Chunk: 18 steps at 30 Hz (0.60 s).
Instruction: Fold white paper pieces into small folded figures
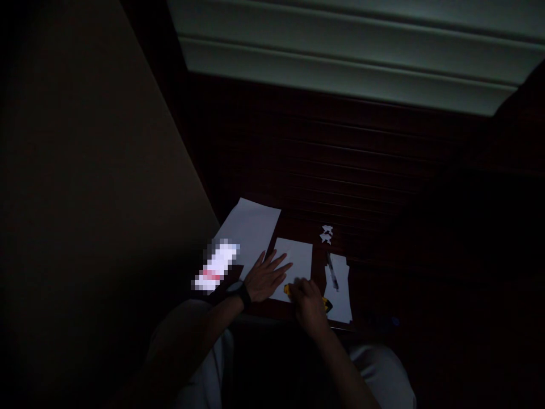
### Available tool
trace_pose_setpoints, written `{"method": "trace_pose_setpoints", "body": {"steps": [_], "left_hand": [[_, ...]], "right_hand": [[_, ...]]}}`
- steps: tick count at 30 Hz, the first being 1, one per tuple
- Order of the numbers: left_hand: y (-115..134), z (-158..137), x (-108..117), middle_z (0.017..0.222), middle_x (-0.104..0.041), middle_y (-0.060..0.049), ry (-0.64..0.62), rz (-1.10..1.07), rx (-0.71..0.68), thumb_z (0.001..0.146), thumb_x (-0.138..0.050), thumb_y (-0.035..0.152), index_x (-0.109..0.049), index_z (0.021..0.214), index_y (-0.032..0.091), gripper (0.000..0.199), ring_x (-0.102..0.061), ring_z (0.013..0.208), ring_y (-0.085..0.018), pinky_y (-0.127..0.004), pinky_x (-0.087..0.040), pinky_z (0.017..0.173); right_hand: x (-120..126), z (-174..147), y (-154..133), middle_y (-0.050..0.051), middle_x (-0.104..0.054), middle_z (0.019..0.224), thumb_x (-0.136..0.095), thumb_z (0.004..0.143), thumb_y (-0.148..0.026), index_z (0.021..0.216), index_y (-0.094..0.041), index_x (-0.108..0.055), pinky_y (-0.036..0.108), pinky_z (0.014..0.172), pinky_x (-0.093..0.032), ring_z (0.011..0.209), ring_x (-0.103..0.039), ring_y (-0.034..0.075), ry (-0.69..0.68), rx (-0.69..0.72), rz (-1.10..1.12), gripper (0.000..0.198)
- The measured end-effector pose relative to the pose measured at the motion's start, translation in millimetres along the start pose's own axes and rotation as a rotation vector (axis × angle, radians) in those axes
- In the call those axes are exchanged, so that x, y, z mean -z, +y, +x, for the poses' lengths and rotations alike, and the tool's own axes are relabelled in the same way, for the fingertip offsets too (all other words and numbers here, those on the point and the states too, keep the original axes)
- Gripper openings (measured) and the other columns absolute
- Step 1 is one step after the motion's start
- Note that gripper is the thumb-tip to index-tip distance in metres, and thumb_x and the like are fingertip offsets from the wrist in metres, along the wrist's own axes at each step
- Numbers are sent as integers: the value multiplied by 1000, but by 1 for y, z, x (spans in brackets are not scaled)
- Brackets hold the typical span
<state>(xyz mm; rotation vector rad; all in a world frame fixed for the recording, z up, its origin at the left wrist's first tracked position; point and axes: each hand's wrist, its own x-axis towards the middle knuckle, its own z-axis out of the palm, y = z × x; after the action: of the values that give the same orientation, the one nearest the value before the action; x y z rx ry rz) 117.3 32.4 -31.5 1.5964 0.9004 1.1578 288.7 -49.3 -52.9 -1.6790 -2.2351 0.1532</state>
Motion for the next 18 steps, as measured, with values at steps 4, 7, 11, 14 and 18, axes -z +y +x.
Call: {"method": "trace_pose_setpoints", "body": {"steps": [4,7,11,14,18], "left_hand": [[-8,-1,1,121,-58,-2,-73,139,-99,67,-70,26,-67,95,33,30,-31,129,-26,-44,0,108],[-11,-1,2,120,-58,-3,-61,207,-192,71,-66,31,-66,97,33,26,-35,127,-26,-46,-2,108],[-4,-2,0,114,-62,-3,-13,108,-153,68,-69,27,-68,88,32,21,-38,125,-26,-47,-5,108],[7,1,-2,111,-63,-6,20,-115,50,65,-70,12,-69,82,26,23,-31,129,-25,-42,-1,109],[19,12,-2,104,-65,-8,36,-285,230,68,-65,7,-70,80,21,19,-36,126,-21,-33,-13,109]], "right_hand": [[-1,0,-1,9,-54,100,-48,69,1,117,-23,-55,35,80,-37,92,-45,24,-1,-8,-21,54],[3,1,-1,9,-55,99,-50,71,-2,115,-23,-57,36,80,-36,92,-45,24,-23,0,-44,49],[15,2,-7,10,-56,106,-52,80,-17,114,-23,-57,39,81,-35,96,-44,26,7,27,-39,34],[23,2,-14,10,-59,100,-48,86,-28,108,-22,-60,41,79,-35,93,-46,27,39,68,-28,26],[24,5,-20,10,-63,93,-46,87,-27,95,-20,-65,41,79,-36,90,-49,25,17,261,-16,22]]}}
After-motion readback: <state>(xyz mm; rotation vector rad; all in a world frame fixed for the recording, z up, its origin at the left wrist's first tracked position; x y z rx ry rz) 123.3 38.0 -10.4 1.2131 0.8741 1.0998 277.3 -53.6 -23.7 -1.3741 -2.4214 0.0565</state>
